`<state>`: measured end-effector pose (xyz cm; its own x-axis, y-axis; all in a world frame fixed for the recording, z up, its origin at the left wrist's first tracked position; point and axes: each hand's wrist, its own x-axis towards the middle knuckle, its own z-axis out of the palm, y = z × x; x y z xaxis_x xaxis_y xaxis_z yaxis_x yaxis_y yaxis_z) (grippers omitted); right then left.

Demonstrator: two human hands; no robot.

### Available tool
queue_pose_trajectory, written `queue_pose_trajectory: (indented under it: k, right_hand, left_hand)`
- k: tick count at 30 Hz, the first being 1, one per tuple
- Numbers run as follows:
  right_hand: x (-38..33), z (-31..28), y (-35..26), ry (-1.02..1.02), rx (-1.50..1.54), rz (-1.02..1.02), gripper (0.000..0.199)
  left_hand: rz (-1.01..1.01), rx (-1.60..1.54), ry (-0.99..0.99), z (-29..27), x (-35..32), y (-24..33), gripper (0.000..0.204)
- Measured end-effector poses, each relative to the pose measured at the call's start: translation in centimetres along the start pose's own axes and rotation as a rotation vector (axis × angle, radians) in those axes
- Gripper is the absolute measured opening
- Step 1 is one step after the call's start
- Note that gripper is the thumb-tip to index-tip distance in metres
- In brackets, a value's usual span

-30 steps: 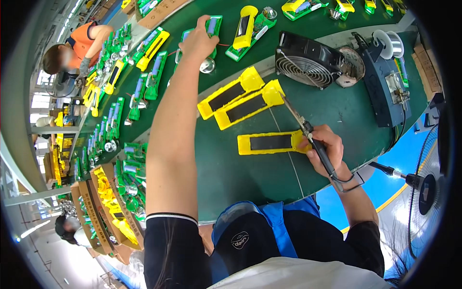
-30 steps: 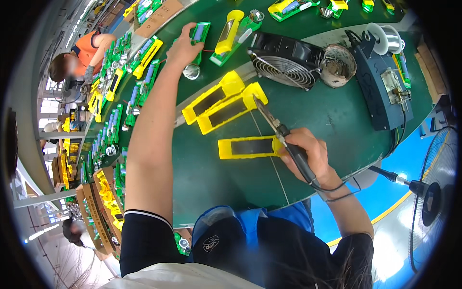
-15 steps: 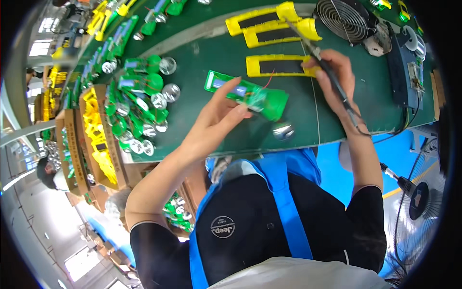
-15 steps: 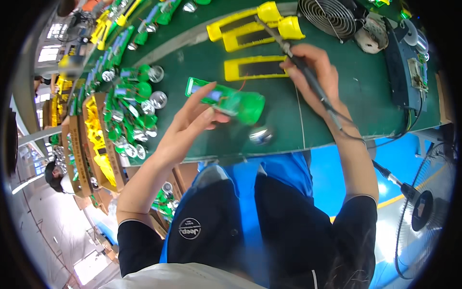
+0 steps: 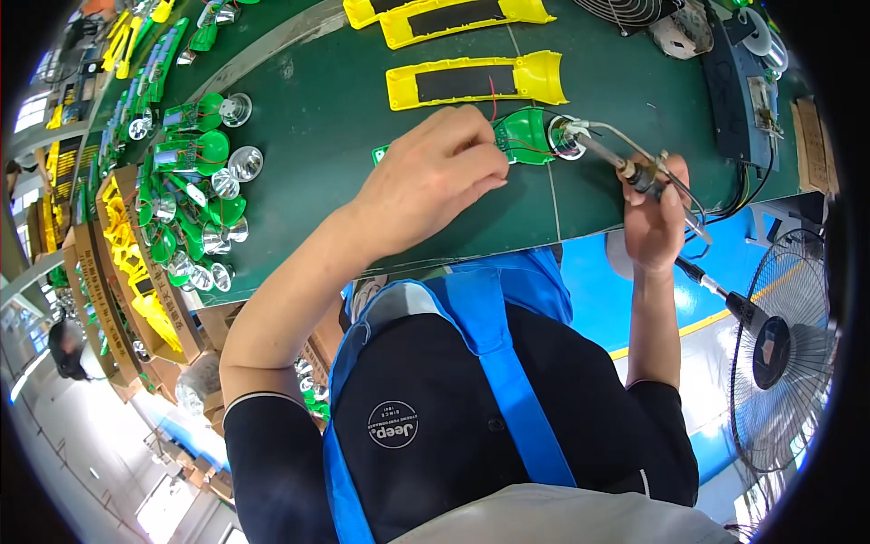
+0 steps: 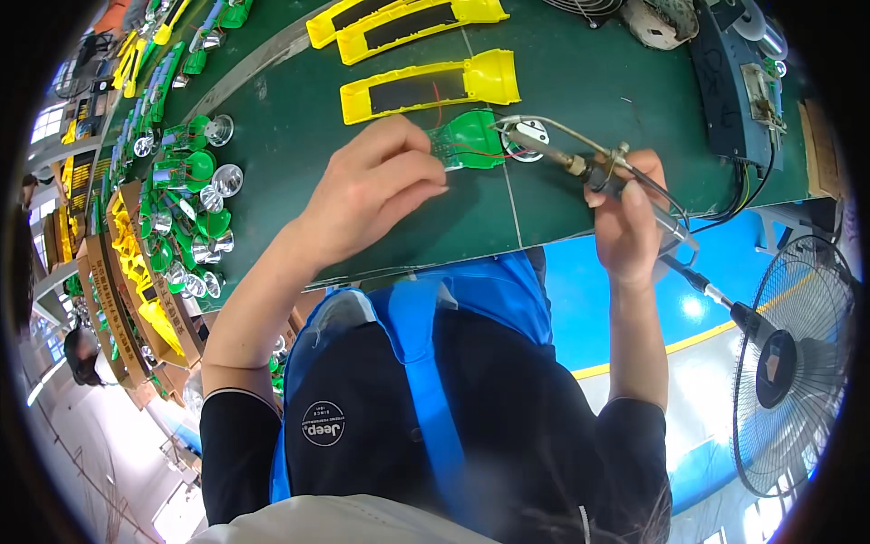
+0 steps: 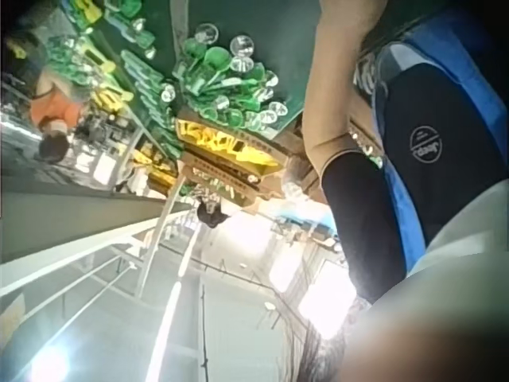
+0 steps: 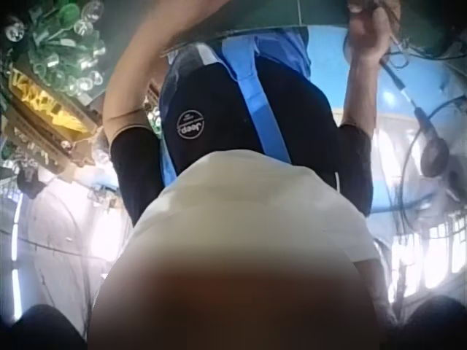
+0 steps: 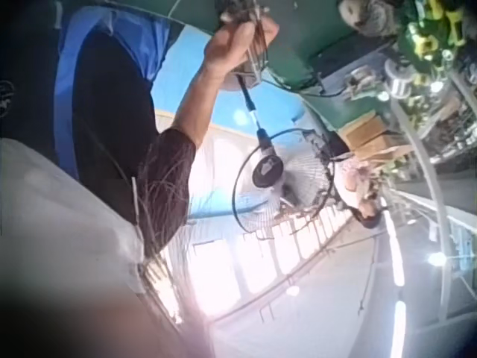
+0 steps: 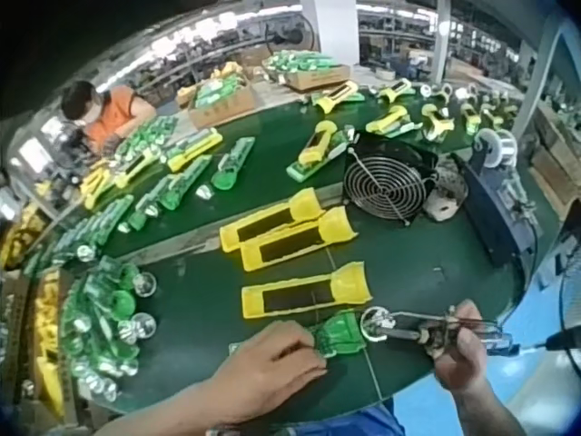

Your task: Solder wires to a circuit board and assemble electronic flashlight components.

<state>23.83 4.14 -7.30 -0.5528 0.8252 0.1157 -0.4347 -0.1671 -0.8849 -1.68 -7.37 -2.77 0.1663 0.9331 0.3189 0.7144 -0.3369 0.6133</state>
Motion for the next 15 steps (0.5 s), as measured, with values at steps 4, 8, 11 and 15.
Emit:
queue_pose_trajectory:
  k: [4, 8, 11, 15]
  right_hand:
    - [0.3, 1.1, 0.0, 0.022, -0.113, 0.036, 0.026]
    - [0.9, 3.3, -1.0, -0.001, -0.393, 0.118, 0.024]
    - [1.3, 3.6, -0.7, -0.005, -0.475, 0.144, 0.021]
    - [1.5, 3.4, -0.8, 0.014, -0.426, 0.128, 0.021]
  left_hand:
    - [-0.052, 0.051, 0.144, 0.9, -0.3, 0.2, 0.017]
    - [-0.332, 0.039, 0.183, 0.8, -0.4, 0.9, 0.015]
    - [-0.425, 0.033, 0.098, -0.2, 0.6, 1.5, 0.014]
    - [-0.434, -0.066, 0.078, -0.7, 0.4, 1.3, 0.015]
